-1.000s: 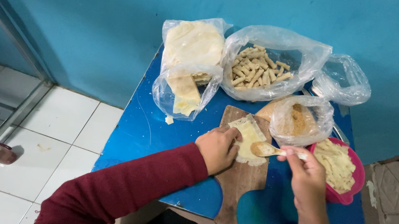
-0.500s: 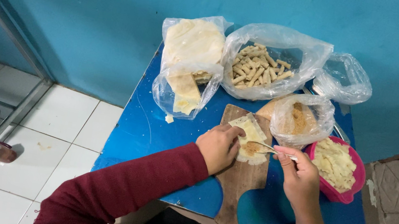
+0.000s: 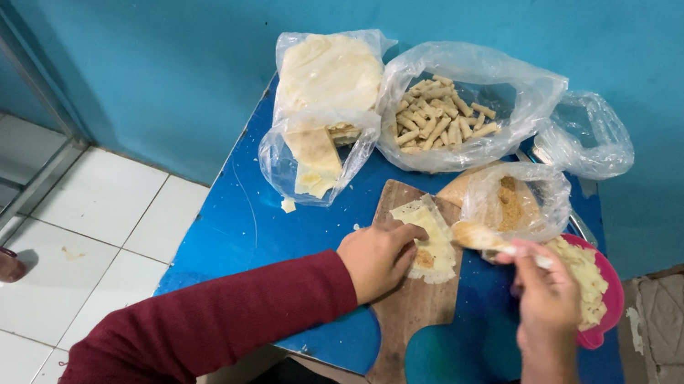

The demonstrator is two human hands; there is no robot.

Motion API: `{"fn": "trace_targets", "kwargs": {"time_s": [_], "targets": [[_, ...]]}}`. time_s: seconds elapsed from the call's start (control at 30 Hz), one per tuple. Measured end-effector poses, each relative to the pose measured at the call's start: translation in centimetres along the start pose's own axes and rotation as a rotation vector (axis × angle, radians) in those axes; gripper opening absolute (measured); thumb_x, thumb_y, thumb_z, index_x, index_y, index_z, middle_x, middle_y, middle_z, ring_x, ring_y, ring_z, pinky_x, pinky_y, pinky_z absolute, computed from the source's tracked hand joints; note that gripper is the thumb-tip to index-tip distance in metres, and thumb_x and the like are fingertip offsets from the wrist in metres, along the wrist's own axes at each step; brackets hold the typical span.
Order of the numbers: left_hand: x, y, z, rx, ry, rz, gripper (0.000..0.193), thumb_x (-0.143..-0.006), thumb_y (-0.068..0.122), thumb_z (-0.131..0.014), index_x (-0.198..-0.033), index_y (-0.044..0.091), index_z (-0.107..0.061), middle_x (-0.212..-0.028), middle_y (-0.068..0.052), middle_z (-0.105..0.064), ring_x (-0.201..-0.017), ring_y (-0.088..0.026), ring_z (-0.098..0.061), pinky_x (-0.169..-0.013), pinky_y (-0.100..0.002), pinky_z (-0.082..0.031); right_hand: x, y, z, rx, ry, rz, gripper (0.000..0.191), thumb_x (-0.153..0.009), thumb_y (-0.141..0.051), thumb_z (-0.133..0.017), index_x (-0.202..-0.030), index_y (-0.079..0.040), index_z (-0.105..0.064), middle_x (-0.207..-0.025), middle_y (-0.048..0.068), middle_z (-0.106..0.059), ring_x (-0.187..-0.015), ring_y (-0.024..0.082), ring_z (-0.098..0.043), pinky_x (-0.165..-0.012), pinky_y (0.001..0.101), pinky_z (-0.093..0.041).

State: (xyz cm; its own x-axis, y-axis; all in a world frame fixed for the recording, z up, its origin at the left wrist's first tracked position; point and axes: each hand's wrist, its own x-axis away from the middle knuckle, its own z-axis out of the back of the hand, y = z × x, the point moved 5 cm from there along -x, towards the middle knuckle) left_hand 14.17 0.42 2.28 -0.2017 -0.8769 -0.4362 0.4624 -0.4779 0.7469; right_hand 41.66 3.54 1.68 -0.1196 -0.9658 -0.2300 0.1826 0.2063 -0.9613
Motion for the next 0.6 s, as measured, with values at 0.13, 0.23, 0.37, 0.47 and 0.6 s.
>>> {"fn": "trace_targets", "kwargs": {"time_s": [0.13,0.23,0.37,0.47,0.6], "targets": [[-0.2,0.1,-0.2,0.007,-0.002,0.014,0.024,-0.094,0.015,-0.062,-0.117,0.01,-0.066,-0.095,-0.014,-0.074,-0.079,-0.034,-0.073,-0.068,-0.043,-0.058,-2.7,-1.9,1.8,0.183,0.151,0.173,0.02,-0.107,-0.017,-0.064,-0.119,-0.001,-0.069,-0.103,0.007,-0.075,-0.078,0.004,-0.06,-0.069,0.0198,-0.046],[-0.4,0.1,-0.3,0.045,0.006,0.01,0.022,-0.095,0.015,-0.062,-0.116,0.01,-0.066,-0.095,-0.015,-0.075,-0.076,-0.035,-0.073,-0.067,-0.044,-0.059,-3.8,-3.9,0.7,0.558,0.134,0.242,0.019,-0.107,-0.02,-0.066,-0.117,-0.004,-0.07,-0.1,0.01,-0.074,-0.082,0.014,-0.066,-0.074,0.0283,-0.051],[-0.8,-0.3,-0.6,0.112,0.001,-0.023,0.02,-0.099,0.015,-0.06,-0.118,0.011,-0.066,-0.086,-0.016,-0.074,-0.076,-0.037,-0.073,-0.068,-0.045,-0.06,-0.7,-7.9,-2.6,1.256,0.332,0.781,0.031,-0.082,-0.021,-0.074,-0.11,-0.008,-0.076,-0.104,0.022,-0.072,-0.089,0.041,-0.062,-0.08,0.0439,-0.049],[-0.7,-0.7,-1.0,0.112,-0.016,-0.039,0.023,-0.099,0.013,-0.058,-0.121,0.012,-0.065,-0.083,-0.018,-0.073,-0.077,-0.039,-0.072,-0.069,-0.047,-0.058,0.5,-7.5,-4.2,1.011,0.046,0.646,0.014,-0.092,-0.019,-0.072,-0.104,-0.011,-0.074,-0.106,0.016,-0.069,-0.103,0.036,-0.062,-0.093,0.0452,-0.045],[-0.7,-0.8,-1.5,0.175,-0.008,-0.08,0.026,-0.097,0.011,-0.058,-0.122,0.01,-0.062,-0.09,-0.016,-0.075,-0.081,-0.038,-0.073,-0.07,-0.046,-0.059,0.9,-4.5,-6.8,1.056,-0.362,0.335,0.014,-0.082,-0.025,-0.077,-0.087,-0.012,-0.075,-0.089,0.009,-0.073,-0.095,0.032,-0.065,-0.089,0.0424,-0.049]]}}
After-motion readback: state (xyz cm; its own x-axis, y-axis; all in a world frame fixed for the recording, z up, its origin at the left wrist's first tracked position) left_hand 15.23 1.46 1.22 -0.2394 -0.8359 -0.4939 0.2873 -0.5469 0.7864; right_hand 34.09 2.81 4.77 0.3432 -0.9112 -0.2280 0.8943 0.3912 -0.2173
